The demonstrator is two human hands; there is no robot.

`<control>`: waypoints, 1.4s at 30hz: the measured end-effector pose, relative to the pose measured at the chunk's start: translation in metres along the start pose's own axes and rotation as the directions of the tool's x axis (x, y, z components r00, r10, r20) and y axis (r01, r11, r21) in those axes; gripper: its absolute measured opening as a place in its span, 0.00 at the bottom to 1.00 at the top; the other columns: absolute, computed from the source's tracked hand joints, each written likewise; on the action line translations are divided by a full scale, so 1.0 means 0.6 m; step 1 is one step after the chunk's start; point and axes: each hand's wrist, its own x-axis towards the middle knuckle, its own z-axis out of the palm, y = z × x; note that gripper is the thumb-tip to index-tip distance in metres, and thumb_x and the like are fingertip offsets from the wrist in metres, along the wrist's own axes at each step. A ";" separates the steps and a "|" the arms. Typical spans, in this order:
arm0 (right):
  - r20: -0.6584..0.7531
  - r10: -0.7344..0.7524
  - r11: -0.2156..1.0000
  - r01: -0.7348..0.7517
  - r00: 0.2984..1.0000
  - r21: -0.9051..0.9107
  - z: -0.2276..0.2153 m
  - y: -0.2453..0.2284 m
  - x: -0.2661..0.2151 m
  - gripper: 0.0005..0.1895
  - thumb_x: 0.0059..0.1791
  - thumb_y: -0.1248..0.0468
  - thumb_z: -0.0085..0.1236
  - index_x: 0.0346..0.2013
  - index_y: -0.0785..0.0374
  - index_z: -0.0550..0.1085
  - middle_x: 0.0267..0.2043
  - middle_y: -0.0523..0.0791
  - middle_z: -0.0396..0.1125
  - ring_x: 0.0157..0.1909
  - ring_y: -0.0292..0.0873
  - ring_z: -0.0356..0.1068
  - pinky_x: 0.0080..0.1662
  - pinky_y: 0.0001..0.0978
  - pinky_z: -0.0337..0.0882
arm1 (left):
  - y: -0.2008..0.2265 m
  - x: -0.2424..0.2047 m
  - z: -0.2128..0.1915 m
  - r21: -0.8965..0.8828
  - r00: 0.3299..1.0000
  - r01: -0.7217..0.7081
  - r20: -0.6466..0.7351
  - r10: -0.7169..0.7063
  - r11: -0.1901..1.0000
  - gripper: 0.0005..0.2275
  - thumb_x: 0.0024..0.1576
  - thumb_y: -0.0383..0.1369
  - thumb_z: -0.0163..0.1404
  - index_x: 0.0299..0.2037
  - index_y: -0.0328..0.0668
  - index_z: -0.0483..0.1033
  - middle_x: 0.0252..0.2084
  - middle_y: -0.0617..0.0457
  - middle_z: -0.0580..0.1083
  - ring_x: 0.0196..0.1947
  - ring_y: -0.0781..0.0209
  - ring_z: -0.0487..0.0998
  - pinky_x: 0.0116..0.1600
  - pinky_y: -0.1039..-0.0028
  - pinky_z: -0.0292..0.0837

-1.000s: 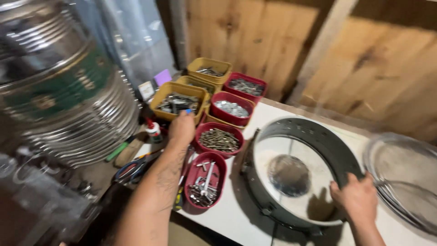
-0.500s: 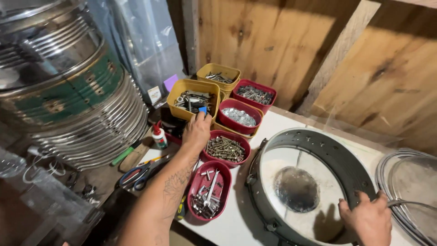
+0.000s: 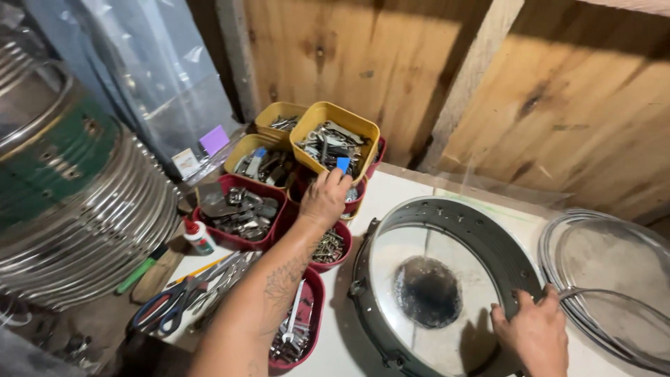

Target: The person handles a metal drum shell, placing it on a table and turning it over. They then pick up a metal hardware piece from a container and attach it to the drum shell.

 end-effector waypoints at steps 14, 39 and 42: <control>0.073 0.082 0.995 -0.086 0.994 0.047 -0.019 -0.012 0.004 0.30 0.40 0.42 0.58 0.55 0.44 0.76 0.78 0.53 0.49 0.67 0.63 0.62 0.61 0.59 0.67 | 0.034 0.037 0.094 -0.045 0.998 -0.056 0.021 0.057 0.997 0.03 0.59 0.31 0.47 0.35 0.45 0.72 0.36 0.50 0.68 0.33 0.48 0.70 0.27 0.57 0.70; -0.048 -0.065 0.994 0.069 0.997 0.089 0.015 0.024 0.011 0.35 0.42 0.42 0.57 0.60 0.53 0.76 0.74 0.64 0.55 0.64 0.71 0.64 0.64 0.58 0.63 | -0.021 -0.025 -0.211 -0.274 0.983 -0.046 0.161 0.093 0.961 0.08 0.55 0.19 0.45 0.40 0.38 0.74 0.38 0.48 0.71 0.36 0.46 0.72 0.39 0.57 0.71; -0.182 -0.129 0.983 0.150 0.975 0.107 0.021 0.026 0.016 0.36 0.41 0.43 0.59 0.61 0.53 0.77 0.71 0.65 0.60 0.63 0.72 0.66 0.61 0.62 0.63 | -0.034 -0.058 -0.296 -0.221 0.978 -0.092 0.165 0.131 0.971 0.11 0.52 0.19 0.46 0.43 0.37 0.75 0.40 0.47 0.71 0.38 0.44 0.72 0.42 0.56 0.71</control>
